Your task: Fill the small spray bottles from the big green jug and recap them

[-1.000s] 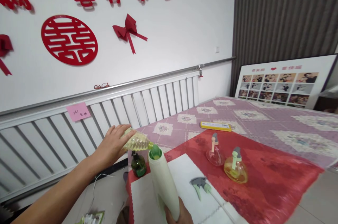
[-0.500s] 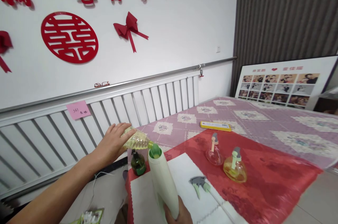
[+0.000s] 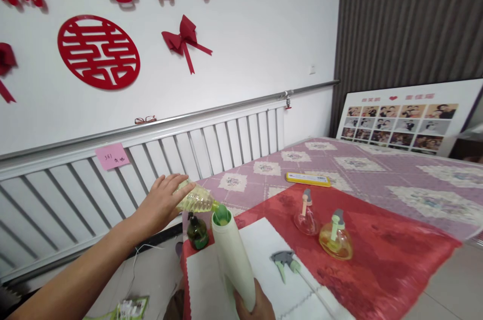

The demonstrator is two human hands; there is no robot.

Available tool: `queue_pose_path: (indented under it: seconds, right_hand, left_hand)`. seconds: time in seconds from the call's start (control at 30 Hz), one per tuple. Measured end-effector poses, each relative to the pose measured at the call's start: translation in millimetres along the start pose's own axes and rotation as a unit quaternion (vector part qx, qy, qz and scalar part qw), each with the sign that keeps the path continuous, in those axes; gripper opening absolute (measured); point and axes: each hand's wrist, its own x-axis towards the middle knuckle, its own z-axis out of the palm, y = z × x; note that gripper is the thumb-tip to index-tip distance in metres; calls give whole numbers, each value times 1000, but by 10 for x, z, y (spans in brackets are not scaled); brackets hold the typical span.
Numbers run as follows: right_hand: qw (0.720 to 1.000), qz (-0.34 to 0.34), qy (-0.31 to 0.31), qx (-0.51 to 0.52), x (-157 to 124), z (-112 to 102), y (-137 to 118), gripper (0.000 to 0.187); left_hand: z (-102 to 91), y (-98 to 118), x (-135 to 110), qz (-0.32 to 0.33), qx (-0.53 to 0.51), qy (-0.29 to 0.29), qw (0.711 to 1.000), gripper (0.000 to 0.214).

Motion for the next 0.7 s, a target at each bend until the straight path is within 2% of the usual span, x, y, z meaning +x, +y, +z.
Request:
queue_pose_path:
  seconds: [0.7]
  right_hand:
    - [1000, 8, 6, -16, 6, 11, 97, 33]
  left_hand:
    - [-36, -14, 26, 12, 18, 0, 1000, 62]
